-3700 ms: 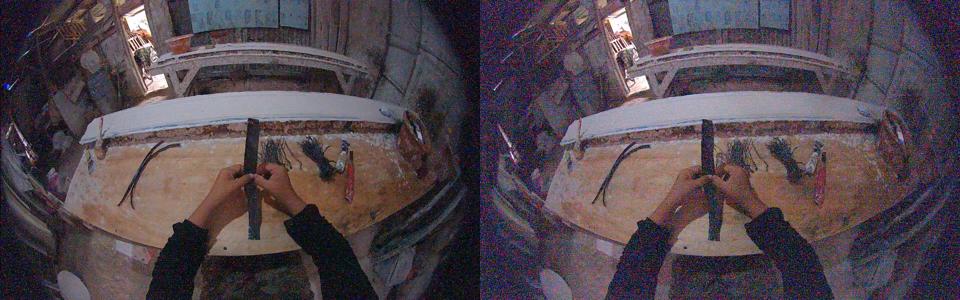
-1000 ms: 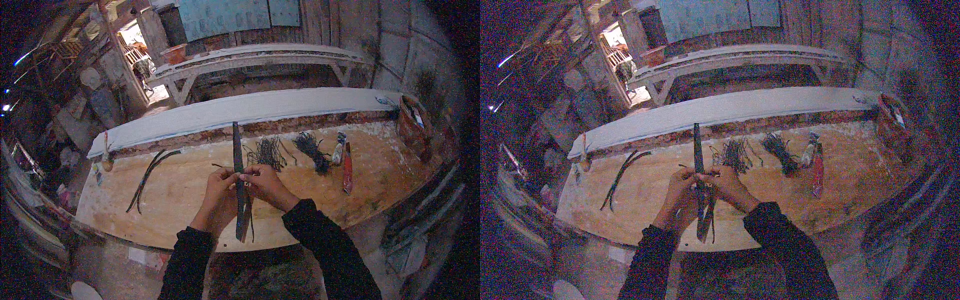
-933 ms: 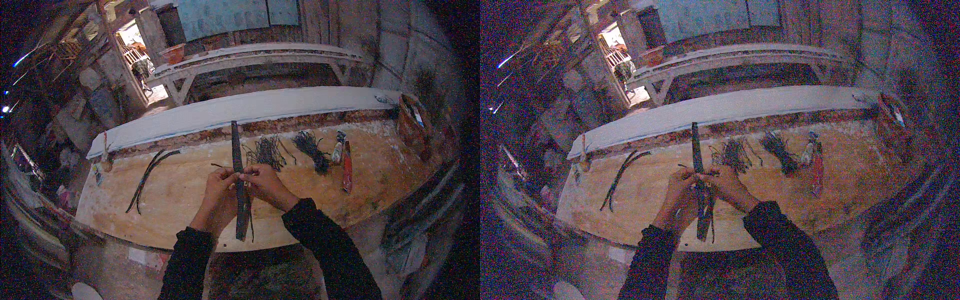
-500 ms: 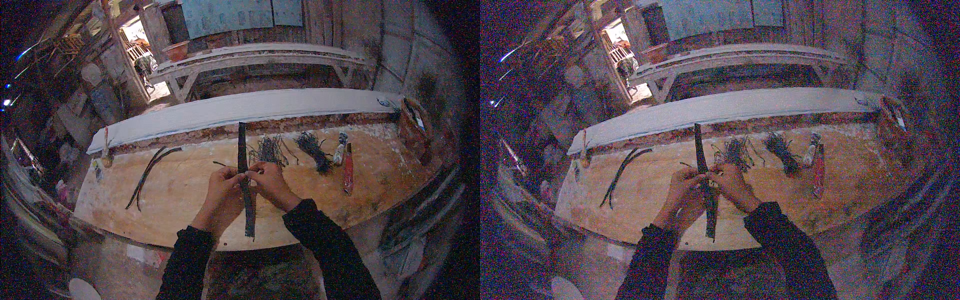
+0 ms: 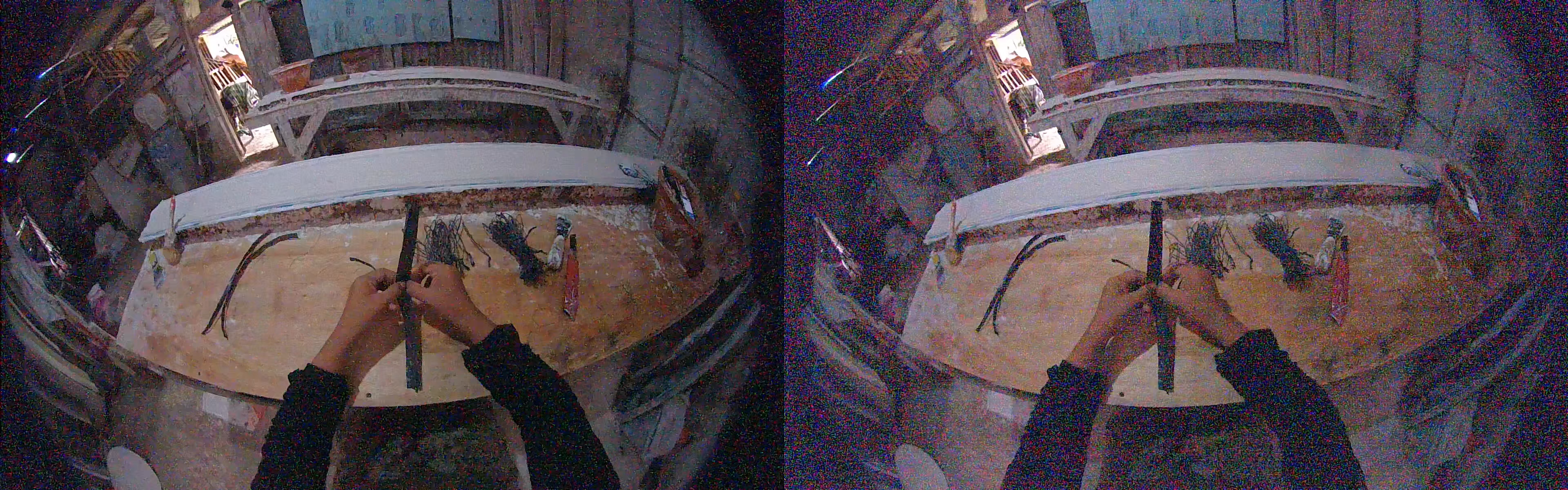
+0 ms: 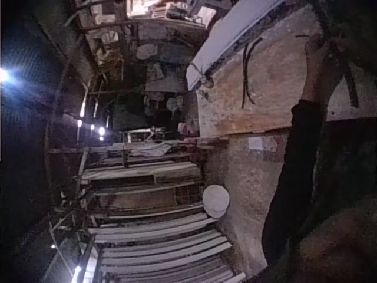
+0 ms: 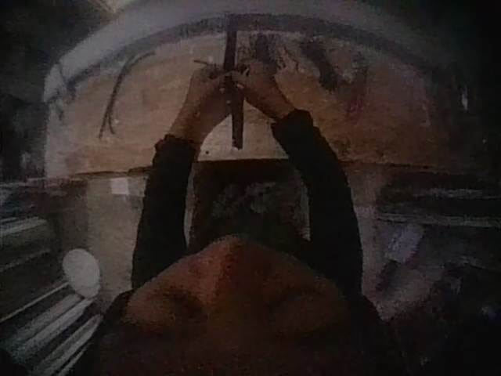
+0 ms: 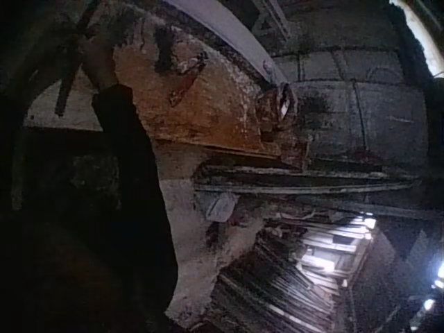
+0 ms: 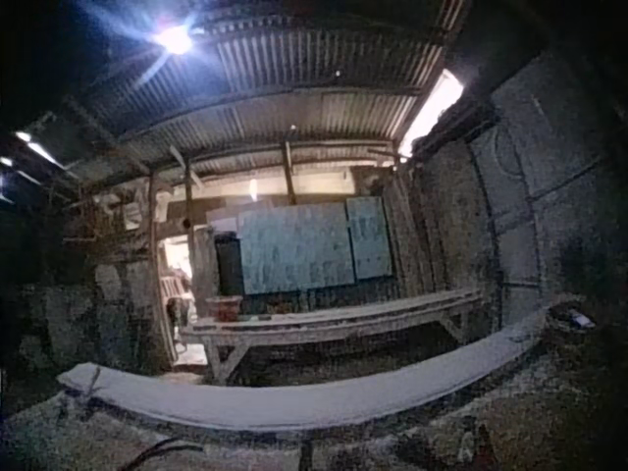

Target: The person weaves thin dark strips by hand on a wooden workbench, repeatedly picking up, aligning, and interlacing the strips. The person occasionally adjusts the bundle and continues the weaving process without using tools.

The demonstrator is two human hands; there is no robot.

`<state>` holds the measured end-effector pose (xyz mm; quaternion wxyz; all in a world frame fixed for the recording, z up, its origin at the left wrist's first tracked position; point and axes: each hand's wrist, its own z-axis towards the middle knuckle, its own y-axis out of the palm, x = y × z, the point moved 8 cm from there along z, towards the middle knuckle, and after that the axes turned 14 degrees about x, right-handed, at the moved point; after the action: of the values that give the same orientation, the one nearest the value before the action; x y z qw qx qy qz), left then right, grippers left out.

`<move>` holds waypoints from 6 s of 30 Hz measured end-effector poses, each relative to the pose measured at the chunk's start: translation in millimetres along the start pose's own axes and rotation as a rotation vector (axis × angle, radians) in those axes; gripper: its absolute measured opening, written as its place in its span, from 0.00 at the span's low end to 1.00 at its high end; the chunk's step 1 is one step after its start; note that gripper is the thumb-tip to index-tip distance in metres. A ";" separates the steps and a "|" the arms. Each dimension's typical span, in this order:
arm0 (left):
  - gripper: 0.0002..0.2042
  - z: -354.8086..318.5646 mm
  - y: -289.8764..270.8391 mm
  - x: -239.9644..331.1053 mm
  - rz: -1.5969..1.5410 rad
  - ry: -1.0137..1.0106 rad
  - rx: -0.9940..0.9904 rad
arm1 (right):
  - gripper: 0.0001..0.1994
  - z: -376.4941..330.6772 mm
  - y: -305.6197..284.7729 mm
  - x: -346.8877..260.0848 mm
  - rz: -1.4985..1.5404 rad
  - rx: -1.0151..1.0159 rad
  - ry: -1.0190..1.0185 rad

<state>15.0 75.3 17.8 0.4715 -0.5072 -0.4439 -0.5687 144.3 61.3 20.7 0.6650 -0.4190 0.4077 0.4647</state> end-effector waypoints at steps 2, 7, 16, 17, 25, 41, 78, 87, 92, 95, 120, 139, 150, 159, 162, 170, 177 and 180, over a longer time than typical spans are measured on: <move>0.06 0.9 0.5 -11.2 -0.114 -0.064 -0.004 | 0.12 -0.7 0.3 1.7 -0.038 0.000 0.044; 0.05 -9.6 12.5 -20.0 -0.403 -0.280 0.007 | 0.12 -3.5 -2.5 -3.6 -0.054 0.008 0.083; 0.04 -22.6 24.5 -2.0 -0.551 -0.360 -0.034 | 0.04 -7.4 -3.5 -17.6 -0.021 0.007 0.074; 0.04 -25.0 26.2 1.9 -0.561 -0.375 -0.019 | 0.04 -9.1 -2.8 -14.5 0.061 0.008 0.124; 0.03 -24.5 25.8 -1.7 -0.574 -0.440 -0.040 | 0.04 -10.7 -4.6 -17.4 0.032 0.009 0.283; 0.08 35.5 -106.4 -11.5 -0.739 -0.024 0.432 | 0.13 3.7 -5.9 15.6 -0.329 -0.097 0.108; 0.03 -14.6 -10.9 35.5 -0.493 -0.301 0.104 | 0.14 5.7 -1.4 -6.4 -0.246 0.010 -0.033; 0.05 -17.1 -7.4 28.3 -0.484 -0.343 0.083 | 0.12 -17.0 20.5 -18.0 0.348 -0.229 0.342; 0.05 -13.9 -3.2 20.7 -0.531 -0.366 0.082 | 0.10 -7.9 18.6 3.8 0.278 -0.158 0.277; 0.04 -22.0 3.5 31.6 -0.625 -0.384 0.026 | 0.07 -7.7 13.1 -5.2 0.160 -0.137 0.260; 0.01 -31.4 17.5 28.8 -0.624 -0.410 -0.038 | 0.11 -2.9 2.4 -16.2 -0.169 -0.022 0.029; 0.02 -33.9 23.7 28.4 -0.604 -0.509 -0.049 | 0.09 4.0 -2.9 -11.5 -0.275 0.080 -0.049; 0.07 29.5 -88.4 12.3 -1.091 -0.109 0.079 | 0.07 7.5 -18.8 -0.6 -0.246 0.108 0.168; 0.09 41.0 -151.3 14.5 -1.277 0.071 0.036 | 0.05 32.2 -55.7 61.1 0.344 0.421 0.281; 0.09 44.5 -170.7 8.2 -1.302 0.100 0.180 | 0.04 39.3 -73.4 71.8 0.555 0.536 0.345; 0.07 32.4 -116.1 -9.6 -0.542 -0.096 0.487 | 0.03 37.5 -74.3 70.0 0.713 0.513 0.375; 0.21 -30.0 -50.2 58.6 0.744 0.505 0.362 | 0.06 27.9 -29.1 41.3 0.617 0.246 0.366; 0.28 -16.6 -60.1 66.5 0.761 0.645 0.466 | 0.07 14.2 -14.8 9.4 0.328 0.120 0.389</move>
<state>-49.6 62.9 80.9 0.8558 -0.3139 -0.1763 -0.3714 162.9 74.0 19.1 0.5134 -0.3885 0.6173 0.4521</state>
